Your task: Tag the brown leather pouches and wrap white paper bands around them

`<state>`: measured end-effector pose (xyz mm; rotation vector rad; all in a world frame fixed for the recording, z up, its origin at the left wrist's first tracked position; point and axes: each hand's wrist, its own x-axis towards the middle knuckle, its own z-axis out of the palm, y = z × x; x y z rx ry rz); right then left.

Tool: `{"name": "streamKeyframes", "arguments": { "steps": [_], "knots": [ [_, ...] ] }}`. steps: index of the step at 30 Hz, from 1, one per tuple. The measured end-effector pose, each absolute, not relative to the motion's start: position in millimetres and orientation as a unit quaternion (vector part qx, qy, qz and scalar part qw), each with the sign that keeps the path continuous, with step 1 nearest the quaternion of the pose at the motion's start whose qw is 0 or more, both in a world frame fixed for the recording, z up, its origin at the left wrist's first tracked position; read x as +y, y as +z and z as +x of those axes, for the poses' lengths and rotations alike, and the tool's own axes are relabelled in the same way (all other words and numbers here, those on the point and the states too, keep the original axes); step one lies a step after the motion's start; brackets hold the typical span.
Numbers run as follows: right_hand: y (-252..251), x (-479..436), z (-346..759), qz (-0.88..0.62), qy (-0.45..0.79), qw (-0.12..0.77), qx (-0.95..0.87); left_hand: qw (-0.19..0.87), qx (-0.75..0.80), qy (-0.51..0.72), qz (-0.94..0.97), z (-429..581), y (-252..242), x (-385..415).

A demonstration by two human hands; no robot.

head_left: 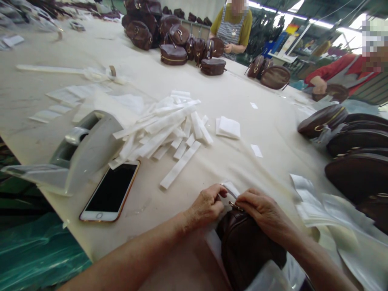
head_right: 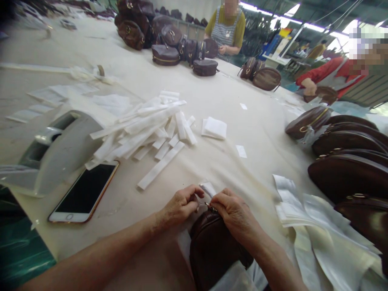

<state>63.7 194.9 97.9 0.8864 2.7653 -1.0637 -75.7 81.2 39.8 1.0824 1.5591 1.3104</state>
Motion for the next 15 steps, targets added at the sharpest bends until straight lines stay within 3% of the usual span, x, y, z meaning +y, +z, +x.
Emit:
{"name": "streamKeyframes", "arguments": {
  "steps": [15],
  "knots": [
    [106.8, 186.7, 58.7, 0.303, -0.284, 0.028, 0.909, 0.458, 0.632, 0.552, 0.293, -90.2, 42.1, 84.7]
  ]
}}
